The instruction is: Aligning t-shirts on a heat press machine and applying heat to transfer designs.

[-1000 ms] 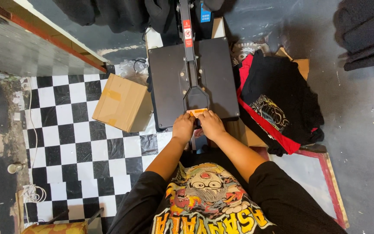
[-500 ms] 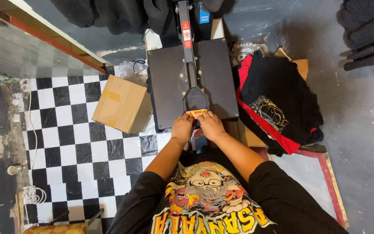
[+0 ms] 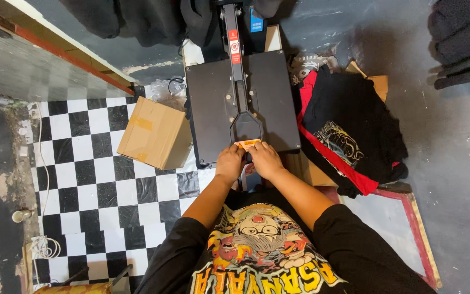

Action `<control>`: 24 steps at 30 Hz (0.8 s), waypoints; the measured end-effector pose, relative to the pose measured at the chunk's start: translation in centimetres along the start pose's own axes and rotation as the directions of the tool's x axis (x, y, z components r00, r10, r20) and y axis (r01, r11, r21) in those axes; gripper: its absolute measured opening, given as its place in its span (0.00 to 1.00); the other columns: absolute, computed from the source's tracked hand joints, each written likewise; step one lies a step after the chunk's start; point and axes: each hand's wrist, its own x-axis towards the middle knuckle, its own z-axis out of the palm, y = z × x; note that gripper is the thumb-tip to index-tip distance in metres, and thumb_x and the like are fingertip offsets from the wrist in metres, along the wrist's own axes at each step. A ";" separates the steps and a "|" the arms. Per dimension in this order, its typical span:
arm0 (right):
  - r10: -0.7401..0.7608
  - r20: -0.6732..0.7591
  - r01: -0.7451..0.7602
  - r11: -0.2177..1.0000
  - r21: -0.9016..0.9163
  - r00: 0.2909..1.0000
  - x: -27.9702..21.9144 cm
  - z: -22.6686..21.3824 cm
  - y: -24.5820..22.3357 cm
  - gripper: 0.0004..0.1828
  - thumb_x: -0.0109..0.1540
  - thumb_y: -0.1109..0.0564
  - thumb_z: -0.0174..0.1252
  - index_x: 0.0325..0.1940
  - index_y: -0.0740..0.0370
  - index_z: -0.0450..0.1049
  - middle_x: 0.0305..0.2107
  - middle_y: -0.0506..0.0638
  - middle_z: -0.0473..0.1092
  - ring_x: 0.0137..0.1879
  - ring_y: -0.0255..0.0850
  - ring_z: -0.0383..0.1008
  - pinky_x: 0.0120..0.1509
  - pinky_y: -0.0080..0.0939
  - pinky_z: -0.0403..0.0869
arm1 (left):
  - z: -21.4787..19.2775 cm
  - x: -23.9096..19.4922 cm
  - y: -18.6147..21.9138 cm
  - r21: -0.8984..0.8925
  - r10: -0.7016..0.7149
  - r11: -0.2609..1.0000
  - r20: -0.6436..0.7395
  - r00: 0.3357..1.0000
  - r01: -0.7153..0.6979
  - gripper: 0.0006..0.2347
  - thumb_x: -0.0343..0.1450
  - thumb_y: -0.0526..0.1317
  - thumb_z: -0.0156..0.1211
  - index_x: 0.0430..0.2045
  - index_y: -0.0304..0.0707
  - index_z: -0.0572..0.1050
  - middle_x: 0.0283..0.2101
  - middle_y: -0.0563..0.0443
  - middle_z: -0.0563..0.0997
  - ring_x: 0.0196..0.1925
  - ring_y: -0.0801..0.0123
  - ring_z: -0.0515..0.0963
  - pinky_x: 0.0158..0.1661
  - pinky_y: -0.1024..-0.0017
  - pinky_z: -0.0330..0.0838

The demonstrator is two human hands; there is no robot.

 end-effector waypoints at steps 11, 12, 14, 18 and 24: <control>-0.037 0.112 0.034 0.999 0.024 0.993 0.0 -2.0 0.2 0.23 0.55 0.51 0.67 0.54 0.53 0.73 0.43 0.50 0.69 0.54 0.47 0.69 0.60 0.51 0.66 | 0.5 -0.8 -0.2 -0.065 0.061 0.996 0.025 0.998 -0.059 0.16 0.69 0.46 0.66 0.50 0.48 0.75 0.48 0.53 0.72 0.52 0.58 0.73 0.47 0.63 0.75; -0.052 0.114 0.050 0.999 0.021 0.992 0.1 -1.9 0.3 0.23 0.55 0.52 0.67 0.54 0.54 0.73 0.42 0.50 0.69 0.54 0.48 0.69 0.59 0.50 0.67 | 1.5 -0.6 -0.5 -0.049 0.097 0.994 0.033 0.995 -0.096 0.17 0.70 0.46 0.64 0.52 0.48 0.74 0.49 0.52 0.72 0.52 0.58 0.73 0.48 0.62 0.73; -0.067 0.109 0.067 0.998 0.007 0.992 0.2 -1.3 0.7 0.24 0.55 0.51 0.67 0.54 0.55 0.73 0.42 0.50 0.69 0.53 0.48 0.70 0.57 0.50 0.69 | 1.1 -0.6 -0.6 -0.029 0.090 0.996 0.036 0.995 -0.089 0.17 0.70 0.46 0.63 0.52 0.49 0.74 0.49 0.53 0.72 0.52 0.59 0.72 0.50 0.62 0.71; -0.098 0.117 0.097 0.995 0.020 0.988 0.2 -2.3 0.5 0.26 0.54 0.51 0.68 0.55 0.58 0.73 0.42 0.53 0.70 0.53 0.51 0.71 0.56 0.50 0.72 | 1.6 -0.2 -0.9 0.041 0.096 0.994 0.033 0.995 -0.098 0.17 0.69 0.48 0.63 0.51 0.52 0.73 0.48 0.56 0.73 0.52 0.62 0.71 0.55 0.60 0.65; -0.116 0.129 0.116 0.993 0.005 0.985 0.4 -1.8 0.8 0.26 0.55 0.51 0.68 0.55 0.58 0.72 0.42 0.52 0.69 0.53 0.50 0.70 0.56 0.48 0.72 | 1.7 -0.2 -1.1 0.049 0.103 0.993 0.036 0.994 -0.104 0.18 0.67 0.49 0.66 0.51 0.51 0.73 0.47 0.57 0.73 0.52 0.63 0.72 0.55 0.60 0.64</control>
